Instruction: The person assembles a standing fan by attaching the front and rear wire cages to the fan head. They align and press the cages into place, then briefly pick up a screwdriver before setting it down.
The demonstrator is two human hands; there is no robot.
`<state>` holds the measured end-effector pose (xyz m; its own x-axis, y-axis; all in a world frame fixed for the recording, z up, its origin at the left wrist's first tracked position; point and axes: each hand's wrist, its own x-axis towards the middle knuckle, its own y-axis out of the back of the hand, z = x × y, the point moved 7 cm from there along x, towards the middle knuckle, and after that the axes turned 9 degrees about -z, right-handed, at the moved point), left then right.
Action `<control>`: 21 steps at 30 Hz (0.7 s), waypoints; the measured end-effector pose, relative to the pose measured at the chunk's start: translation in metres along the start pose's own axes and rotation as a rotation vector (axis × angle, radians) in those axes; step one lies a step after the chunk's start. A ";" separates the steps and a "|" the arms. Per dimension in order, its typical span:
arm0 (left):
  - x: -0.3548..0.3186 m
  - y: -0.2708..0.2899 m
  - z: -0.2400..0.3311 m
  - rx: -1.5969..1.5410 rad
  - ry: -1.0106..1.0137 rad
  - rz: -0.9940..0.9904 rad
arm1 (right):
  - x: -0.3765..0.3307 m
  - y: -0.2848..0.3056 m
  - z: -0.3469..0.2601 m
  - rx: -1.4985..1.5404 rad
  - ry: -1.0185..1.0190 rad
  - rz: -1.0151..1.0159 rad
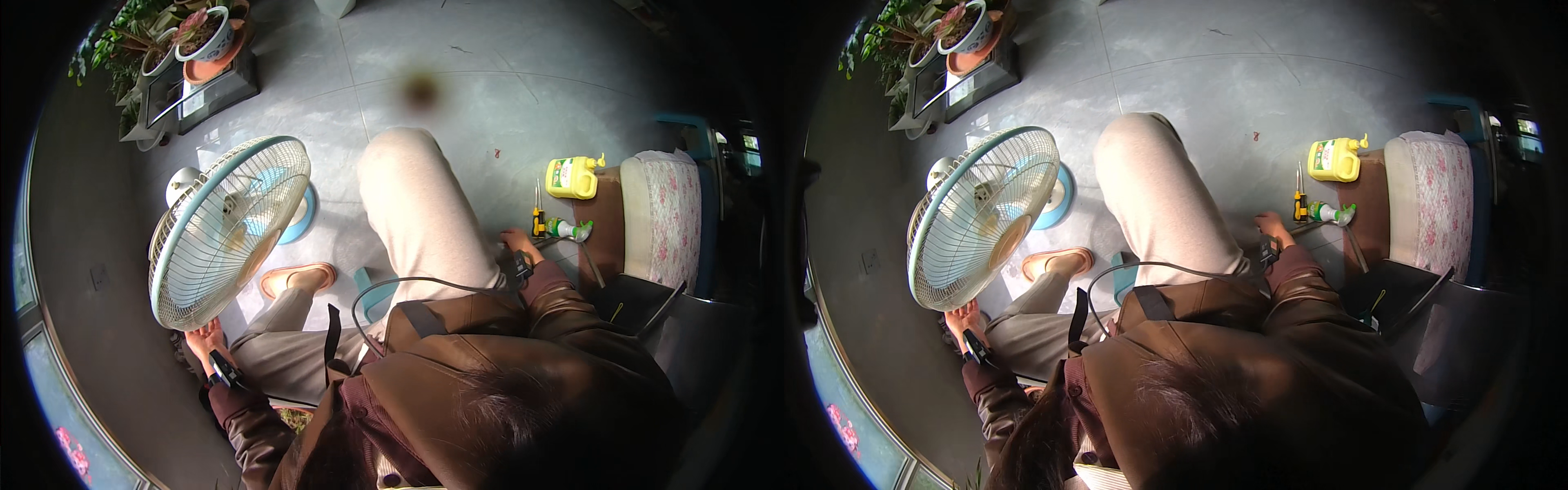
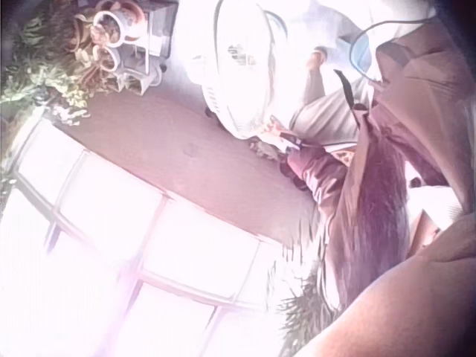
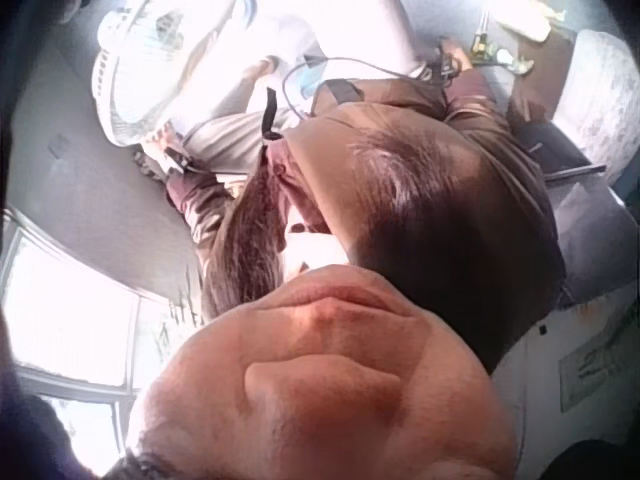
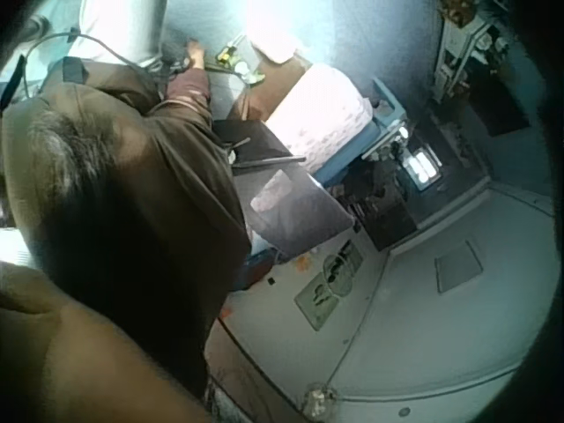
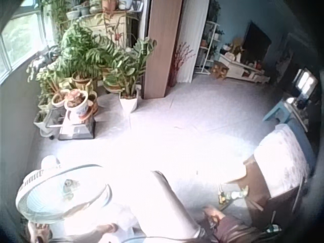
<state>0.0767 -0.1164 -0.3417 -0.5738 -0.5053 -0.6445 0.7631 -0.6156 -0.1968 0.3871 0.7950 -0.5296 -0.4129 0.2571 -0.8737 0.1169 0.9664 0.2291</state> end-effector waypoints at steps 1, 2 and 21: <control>-0.009 -0.001 0.000 -0.018 0.014 0.065 | 0.005 -0.012 -0.003 -0.047 0.026 -0.019; -0.017 -0.004 0.000 -0.048 0.027 0.094 | 0.009 -0.015 -0.003 -0.115 -0.019 0.012; -0.082 -0.014 0.029 0.122 -0.071 0.267 | 0.058 0.053 0.035 -0.403 -0.258 0.155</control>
<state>0.1043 -0.0837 -0.2641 -0.3798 -0.6974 -0.6077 0.8511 -0.5209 0.0660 0.4012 0.8607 -0.5829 -0.1759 0.4365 -0.8823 -0.2199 0.8562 0.4674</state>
